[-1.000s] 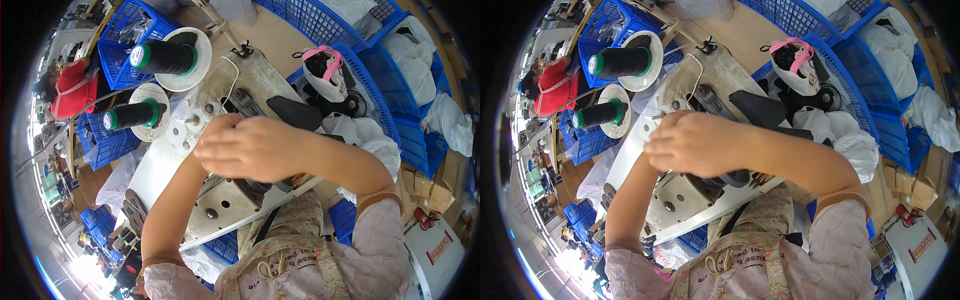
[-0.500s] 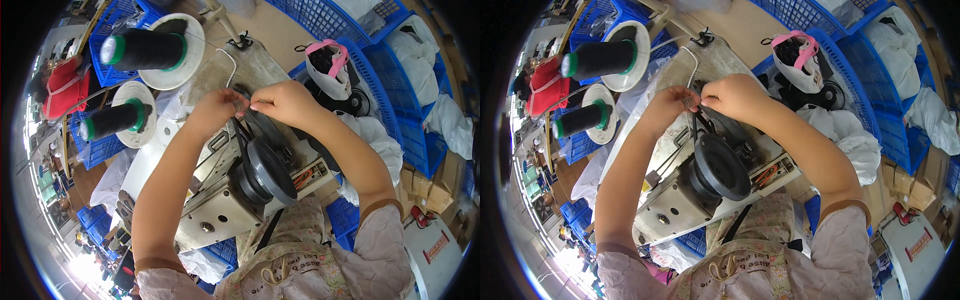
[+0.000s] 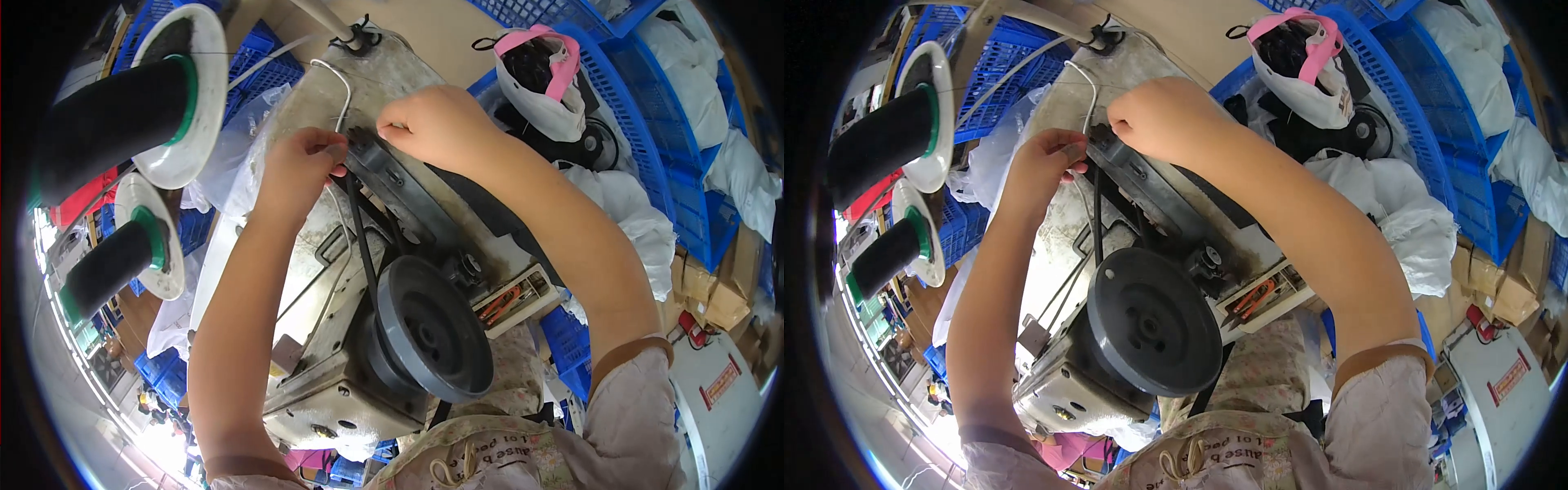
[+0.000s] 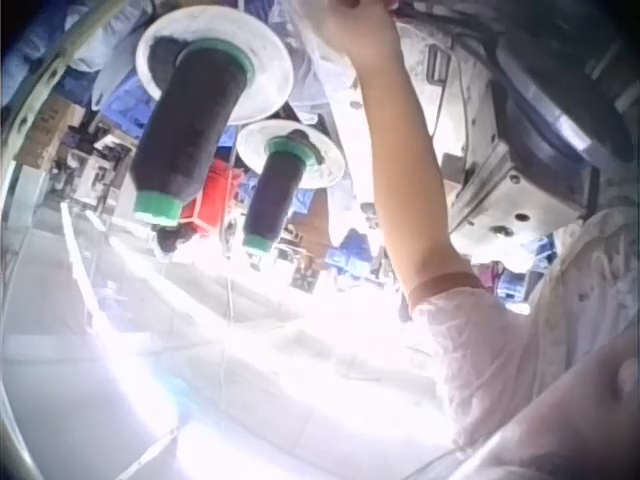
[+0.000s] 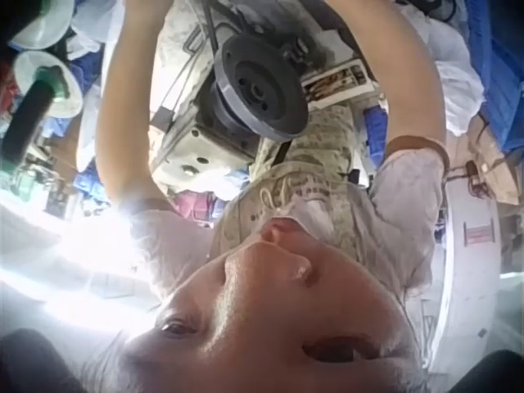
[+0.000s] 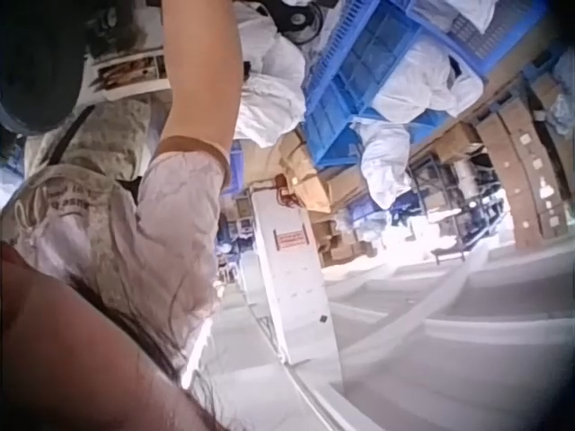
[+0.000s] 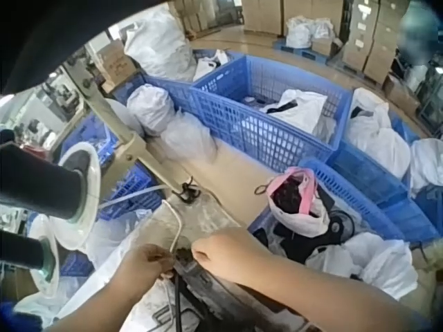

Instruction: Operator loads thread onto a sewing machine and سپس stitches together leather and fabric components of a shoe upper.

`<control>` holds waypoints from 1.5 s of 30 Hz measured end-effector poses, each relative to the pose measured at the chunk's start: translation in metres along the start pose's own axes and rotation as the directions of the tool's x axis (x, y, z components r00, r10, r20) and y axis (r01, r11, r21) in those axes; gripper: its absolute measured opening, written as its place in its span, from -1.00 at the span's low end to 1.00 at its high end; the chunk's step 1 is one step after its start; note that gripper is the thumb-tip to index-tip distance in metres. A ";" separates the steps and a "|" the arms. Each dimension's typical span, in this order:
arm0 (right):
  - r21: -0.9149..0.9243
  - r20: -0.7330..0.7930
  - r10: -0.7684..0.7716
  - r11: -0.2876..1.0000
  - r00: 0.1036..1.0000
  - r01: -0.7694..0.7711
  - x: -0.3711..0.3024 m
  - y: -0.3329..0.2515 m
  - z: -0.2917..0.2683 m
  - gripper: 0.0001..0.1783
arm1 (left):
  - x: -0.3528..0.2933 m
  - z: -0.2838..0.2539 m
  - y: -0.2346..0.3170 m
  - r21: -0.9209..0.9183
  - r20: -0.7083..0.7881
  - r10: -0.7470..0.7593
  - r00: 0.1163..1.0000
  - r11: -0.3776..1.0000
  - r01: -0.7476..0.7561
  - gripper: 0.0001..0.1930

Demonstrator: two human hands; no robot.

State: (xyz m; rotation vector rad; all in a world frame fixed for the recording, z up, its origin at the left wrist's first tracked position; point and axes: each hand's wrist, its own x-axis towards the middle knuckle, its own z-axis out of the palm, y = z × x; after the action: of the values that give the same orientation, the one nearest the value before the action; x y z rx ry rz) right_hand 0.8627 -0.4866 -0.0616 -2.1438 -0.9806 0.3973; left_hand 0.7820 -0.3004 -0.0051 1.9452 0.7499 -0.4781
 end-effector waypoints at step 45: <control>-0.183 -0.062 -0.167 0.971 0.984 0.153 -0.004 -0.014 0.028 -0.93 | 0.037 -0.018 -0.022 0.352 0.070 0.417 0.906 0.839 -0.414 -0.86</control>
State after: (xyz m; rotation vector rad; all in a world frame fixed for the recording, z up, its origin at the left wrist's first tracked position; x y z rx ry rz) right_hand 0.8375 -0.4701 -0.0708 -2.1993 -1.1732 0.1515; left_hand 0.7941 -0.2655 -0.0335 2.3757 0.2284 -0.3520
